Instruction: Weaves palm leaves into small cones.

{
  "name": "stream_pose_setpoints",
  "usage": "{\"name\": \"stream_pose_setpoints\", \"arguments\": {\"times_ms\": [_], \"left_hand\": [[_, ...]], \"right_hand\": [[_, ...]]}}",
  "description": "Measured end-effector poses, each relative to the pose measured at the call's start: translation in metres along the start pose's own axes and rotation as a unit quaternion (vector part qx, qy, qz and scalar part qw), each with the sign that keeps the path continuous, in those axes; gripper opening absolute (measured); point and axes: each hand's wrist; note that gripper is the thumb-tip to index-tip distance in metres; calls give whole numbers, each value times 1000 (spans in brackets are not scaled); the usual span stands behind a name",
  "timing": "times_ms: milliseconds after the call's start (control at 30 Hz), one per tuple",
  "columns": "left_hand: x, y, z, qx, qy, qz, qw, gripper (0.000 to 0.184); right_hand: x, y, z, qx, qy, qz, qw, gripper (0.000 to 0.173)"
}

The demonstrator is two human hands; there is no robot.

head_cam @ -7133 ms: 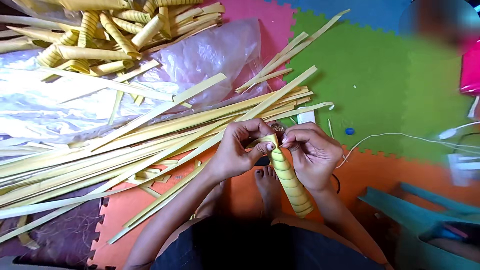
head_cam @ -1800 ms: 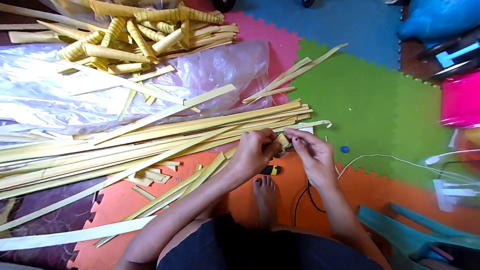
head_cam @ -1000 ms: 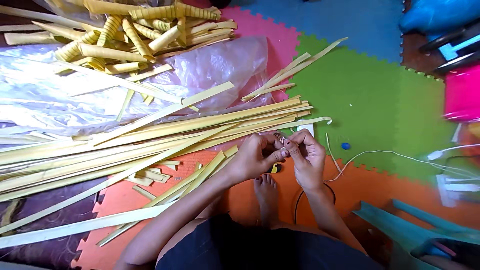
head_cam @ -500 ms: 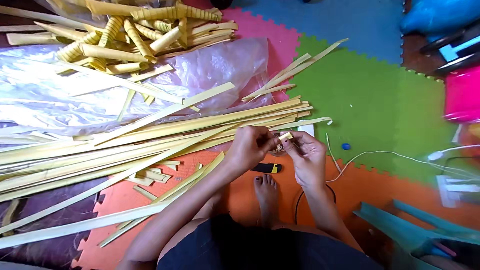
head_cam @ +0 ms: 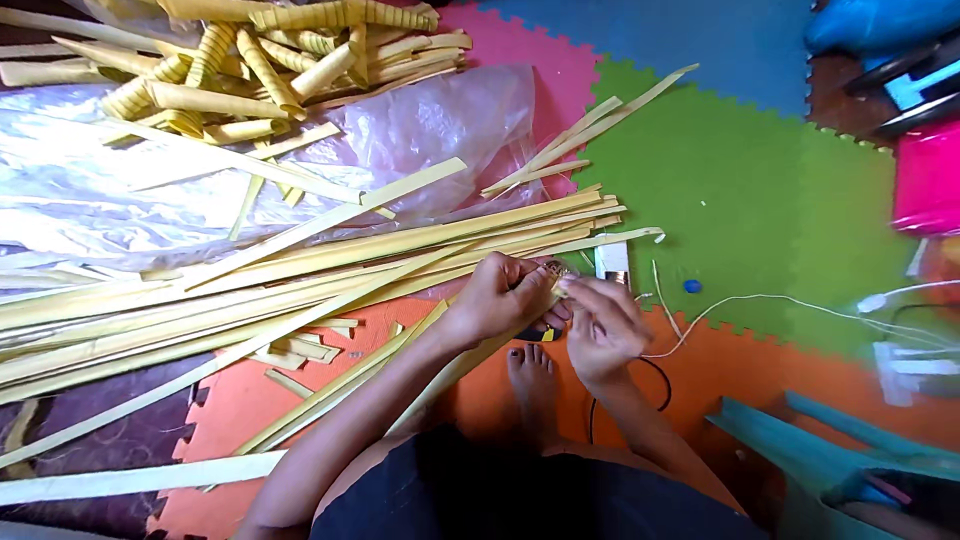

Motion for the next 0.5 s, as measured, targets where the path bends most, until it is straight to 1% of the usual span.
{"name": "stream_pose_setpoints", "arguments": {"times_ms": [67, 133, 167, 200, 233, 267, 300, 333, 367, 400, 433, 467, 500], "left_hand": [[1, 3, 1, -3, 16, -2, 1000, 37], [-2, 10, 0, 4, 12, -20, 1000, 28], [-2, 12, 0, 0, 11, -35, 999, 20], [-2, 11, 0, -5, 13, -43, 999, 14], [0, 11, -1, -6, 13, -48, 999, 15], [1, 11, -2, 0, 6, -48, 999, 17], [2, 10, -4, 11, -8, -43, 999, 18], [3, 9, -6, 26, -25, -35, 999, 16], [4, 6, -7, 40, -38, -27, 998, 14], [5, 3, -5, 51, -40, -18, 998, 10], [6, 0, -3, 59, -32, -9, 998, 6], [7, -2, -1, 68, -14, 1, 998, 8], [7, -3, 1, 69, 7, 9, 998, 17]], "right_hand": [[-4, 1, 7, 14, 53, -33, 998, 12], [-7, 6, 13, 13, 79, -68, 994, 16], [-7, 9, 16, 8, 75, -81, 994, 17], [-5, 12, 16, 11, 50, -89, 995, 18], [-1, 15, 14, 23, -1, -95, 995, 18], [7, 18, 10, 48, -75, -105, 990, 16], [17, 20, 6, 77, -158, -121, 977, 16], [26, 23, 0, 102, -233, -138, 957, 21], [33, 23, -4, 123, -290, -149, 937, 25], [37, 22, -7, 126, -315, -142, 930, 24], [38, 20, -10, 101, -301, -125, 940, 20], [37, 18, -11, 49, -249, -113, 961, 18], [33, 18, -12, -14, -173, -107, 979, 18]]}}
Point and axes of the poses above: each hand's wrist, its own x-axis towards the middle knuckle, its own y-axis out of the back of the hand, z = x × y, and after that the axes turned 8 degrees about z, right-handed
